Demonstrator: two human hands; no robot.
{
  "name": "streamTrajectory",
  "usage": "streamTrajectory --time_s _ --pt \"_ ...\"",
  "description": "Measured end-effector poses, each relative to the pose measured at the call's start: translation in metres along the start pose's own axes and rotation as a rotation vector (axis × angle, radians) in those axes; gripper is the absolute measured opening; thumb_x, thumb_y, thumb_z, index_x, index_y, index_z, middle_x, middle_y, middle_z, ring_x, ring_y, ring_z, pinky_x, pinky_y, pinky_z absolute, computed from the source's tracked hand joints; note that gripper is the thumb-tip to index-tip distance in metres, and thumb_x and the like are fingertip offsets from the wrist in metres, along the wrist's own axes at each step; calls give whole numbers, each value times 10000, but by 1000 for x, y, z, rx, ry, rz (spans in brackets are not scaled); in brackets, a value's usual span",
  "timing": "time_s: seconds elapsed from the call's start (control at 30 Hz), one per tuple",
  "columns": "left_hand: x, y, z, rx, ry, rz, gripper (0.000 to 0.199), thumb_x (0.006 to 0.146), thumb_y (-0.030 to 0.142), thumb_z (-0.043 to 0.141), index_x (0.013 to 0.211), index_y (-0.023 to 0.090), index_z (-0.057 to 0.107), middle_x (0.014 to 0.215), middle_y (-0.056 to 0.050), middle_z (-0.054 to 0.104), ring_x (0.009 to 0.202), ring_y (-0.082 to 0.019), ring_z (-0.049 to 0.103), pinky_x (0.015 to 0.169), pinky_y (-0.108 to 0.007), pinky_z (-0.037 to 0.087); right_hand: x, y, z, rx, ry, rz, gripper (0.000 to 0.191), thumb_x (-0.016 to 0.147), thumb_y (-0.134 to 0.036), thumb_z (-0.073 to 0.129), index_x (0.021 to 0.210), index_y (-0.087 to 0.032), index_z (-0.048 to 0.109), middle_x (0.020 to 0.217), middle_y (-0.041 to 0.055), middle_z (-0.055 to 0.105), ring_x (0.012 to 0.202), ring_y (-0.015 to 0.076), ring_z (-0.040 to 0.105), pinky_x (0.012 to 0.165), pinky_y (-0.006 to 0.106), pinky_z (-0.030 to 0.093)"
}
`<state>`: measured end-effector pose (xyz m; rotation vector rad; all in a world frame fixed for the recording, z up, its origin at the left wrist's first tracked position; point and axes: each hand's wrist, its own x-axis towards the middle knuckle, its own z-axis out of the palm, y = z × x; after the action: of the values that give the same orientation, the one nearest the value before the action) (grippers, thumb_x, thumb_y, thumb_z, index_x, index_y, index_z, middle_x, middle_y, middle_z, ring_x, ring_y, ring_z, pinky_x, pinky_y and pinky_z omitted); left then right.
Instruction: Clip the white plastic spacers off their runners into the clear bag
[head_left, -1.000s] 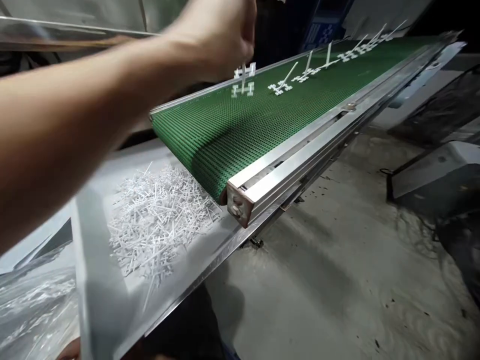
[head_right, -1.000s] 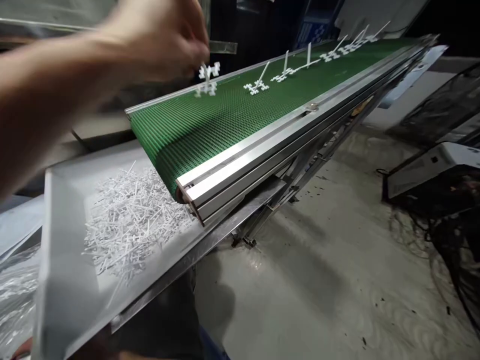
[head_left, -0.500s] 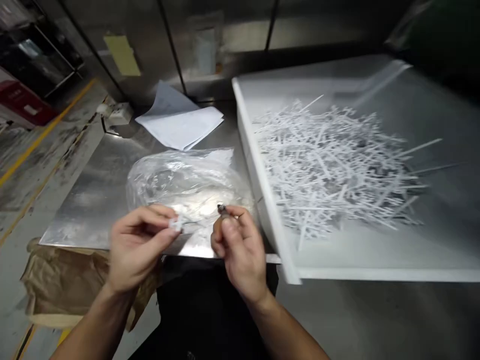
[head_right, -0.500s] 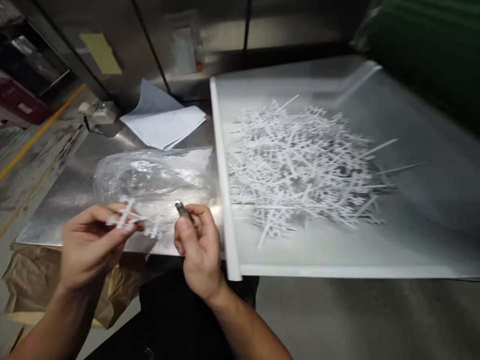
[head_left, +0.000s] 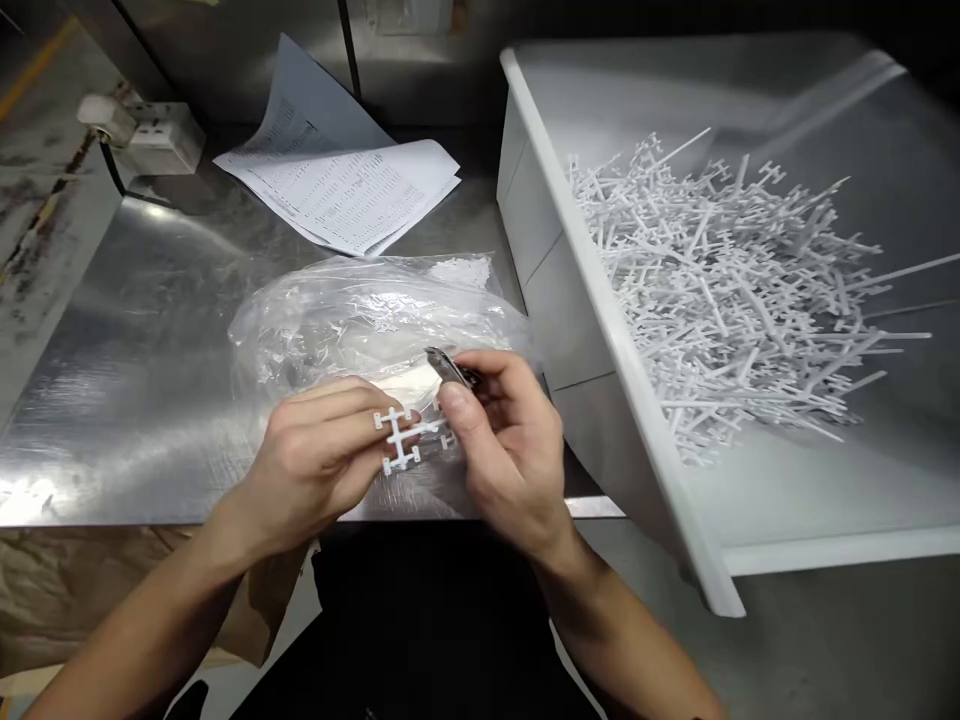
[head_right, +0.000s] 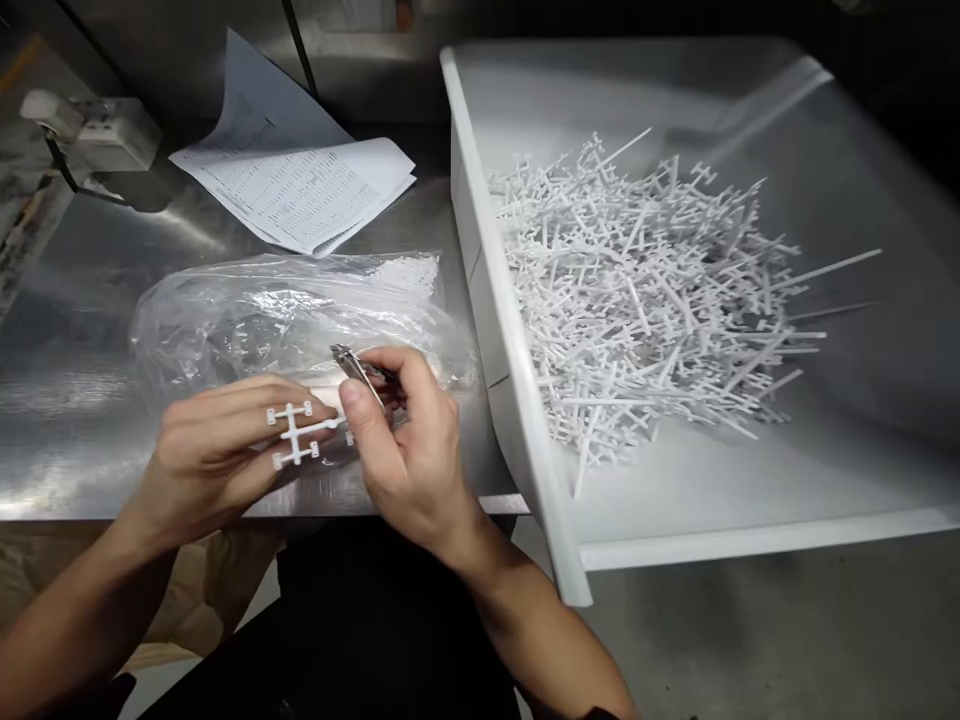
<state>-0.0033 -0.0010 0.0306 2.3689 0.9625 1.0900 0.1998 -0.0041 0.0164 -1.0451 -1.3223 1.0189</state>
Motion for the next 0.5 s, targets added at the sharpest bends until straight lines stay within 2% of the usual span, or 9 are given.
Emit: streamTrajectory --time_s 0.1,0.2,0.33,0.5 --pt "-3 -4 9 -21 115 -36 121 998 64 797 1065 160 769 939 -17 814 855 -127 776 822 -238 634 -5 2 -11 -195 52 -104 128 1057 -196 733 1181 -222 746 1010 5 762 878 144 700 799 302 580" --pt "-6 -6 16 38 163 -22 115 993 77 819 1049 156 756 927 -7 815 850 -114 781 868 -230 648 -11 6 -20 -306 38 -165 135 1034 -158 747 1160 -187 786 1031 34 736 895 151 678 800 309 579" --pt "-10 -10 18 85 113 22 112 990 83 825 1042 132 739 907 -23 805 838 -124 778 848 -236 650 -16 10 -22 -267 -6 -84 174 1026 -164 777 1196 -197 791 926 -2 727 817 140 656 760 301 574" --pt "-11 -12 16 128 51 47 103 988 85 823 1040 111 738 923 -54 797 835 -144 766 800 -256 646 -18 6 -20 -252 -18 -7 142 1007 -188 799 1148 -185 783 815 -42 690 646 96 584 621 246 553"
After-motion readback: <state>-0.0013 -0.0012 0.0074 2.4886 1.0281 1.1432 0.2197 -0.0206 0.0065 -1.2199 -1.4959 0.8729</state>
